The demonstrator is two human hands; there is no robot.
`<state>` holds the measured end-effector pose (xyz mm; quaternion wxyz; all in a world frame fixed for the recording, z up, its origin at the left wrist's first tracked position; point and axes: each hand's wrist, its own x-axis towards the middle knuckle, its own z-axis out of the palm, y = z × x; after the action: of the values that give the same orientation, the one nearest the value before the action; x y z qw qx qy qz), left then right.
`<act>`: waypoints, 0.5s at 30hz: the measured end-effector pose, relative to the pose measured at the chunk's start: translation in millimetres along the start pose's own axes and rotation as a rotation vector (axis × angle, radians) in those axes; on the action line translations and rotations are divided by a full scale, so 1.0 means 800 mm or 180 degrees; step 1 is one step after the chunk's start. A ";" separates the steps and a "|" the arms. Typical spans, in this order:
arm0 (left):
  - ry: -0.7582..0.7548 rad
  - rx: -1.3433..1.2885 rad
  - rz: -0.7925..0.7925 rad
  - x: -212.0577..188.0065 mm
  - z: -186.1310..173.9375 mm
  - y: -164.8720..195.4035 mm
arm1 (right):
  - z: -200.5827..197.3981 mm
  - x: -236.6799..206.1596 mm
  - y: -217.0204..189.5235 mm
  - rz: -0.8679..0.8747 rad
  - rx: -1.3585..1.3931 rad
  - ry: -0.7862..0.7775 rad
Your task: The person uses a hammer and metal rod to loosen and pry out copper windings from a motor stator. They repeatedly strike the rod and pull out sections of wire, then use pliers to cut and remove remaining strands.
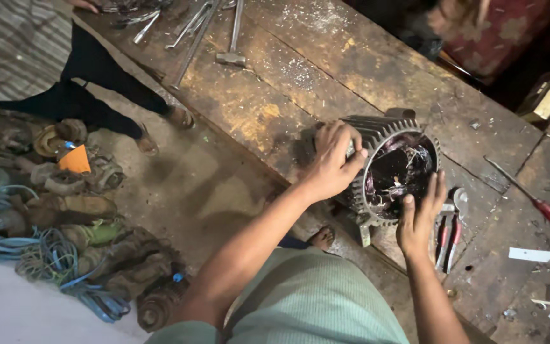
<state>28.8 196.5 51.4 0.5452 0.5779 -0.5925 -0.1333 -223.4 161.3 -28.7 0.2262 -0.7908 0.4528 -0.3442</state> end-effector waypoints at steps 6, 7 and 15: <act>-0.0262 -0.0081 0.0277 0.011 0.024 0.011 | -0.045 -0.025 -0.012 0.0375 -0.0109 0.0003; -0.0287 -0.0047 0.0357 0.010 0.029 0.014 | -0.055 -0.023 -0.016 0.0232 -0.0177 0.0203; -0.1292 -0.0466 0.0865 0.000 0.041 0.034 | -0.106 0.042 -0.039 -0.0787 -0.1271 -0.0321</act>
<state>-11.9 188.8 60.6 0.4684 0.4133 -0.7508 -0.2146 -257.1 143.5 59.7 0.0438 -0.8854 0.3998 -0.2330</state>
